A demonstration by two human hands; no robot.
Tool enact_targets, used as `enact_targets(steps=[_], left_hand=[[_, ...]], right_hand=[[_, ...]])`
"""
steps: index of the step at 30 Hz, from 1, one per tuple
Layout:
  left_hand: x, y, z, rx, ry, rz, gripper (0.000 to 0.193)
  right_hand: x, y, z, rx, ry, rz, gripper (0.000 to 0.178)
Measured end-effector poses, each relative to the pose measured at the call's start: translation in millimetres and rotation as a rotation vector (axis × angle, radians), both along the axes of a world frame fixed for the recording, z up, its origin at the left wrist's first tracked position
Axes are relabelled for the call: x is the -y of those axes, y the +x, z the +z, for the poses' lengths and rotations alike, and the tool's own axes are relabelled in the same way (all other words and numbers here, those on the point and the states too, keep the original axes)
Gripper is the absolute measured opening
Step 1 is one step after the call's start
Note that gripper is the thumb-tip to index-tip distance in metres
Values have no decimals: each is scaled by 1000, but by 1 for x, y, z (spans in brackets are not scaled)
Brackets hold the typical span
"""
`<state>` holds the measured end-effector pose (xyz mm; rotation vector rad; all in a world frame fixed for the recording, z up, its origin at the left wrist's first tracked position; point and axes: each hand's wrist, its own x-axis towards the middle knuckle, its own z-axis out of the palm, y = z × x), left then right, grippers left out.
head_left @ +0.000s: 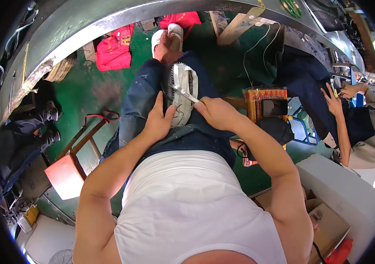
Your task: Lasting a shoe by pulling the upper over the last with pliers and hammering it into place at an assembly line.
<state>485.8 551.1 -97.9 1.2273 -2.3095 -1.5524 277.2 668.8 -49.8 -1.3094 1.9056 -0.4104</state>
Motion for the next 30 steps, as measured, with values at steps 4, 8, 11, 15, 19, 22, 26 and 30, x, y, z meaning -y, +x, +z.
enact_targets(steps=[4,8,11,15,19,22,26,30], left_hand=[[6,3,-7,18,27,-36,85],[12,6,-8,-9,65,-65,94],[13,5,-4,-36,168,-99,107],[24,-5,12,197,194,-214,123],[53,-11,53,181,-40,-258,106],[84,-6,94,-29,-242,-263,74],[114,-20,128,-551,-132,-225,65],[136,-64,110,-666,215,-253,48]], right_hand=[[-6,7,0,218,-138,-85,41],[-11,15,2,16,-43,47,40],[-15,15,0,66,-28,30,41],[-23,10,-10,158,90,-60,45],[-43,8,-21,377,-32,-349,42],[-55,11,-30,657,-175,-633,41],[-61,8,-38,693,-231,-675,35],[-62,2,-42,670,-230,-581,28]])
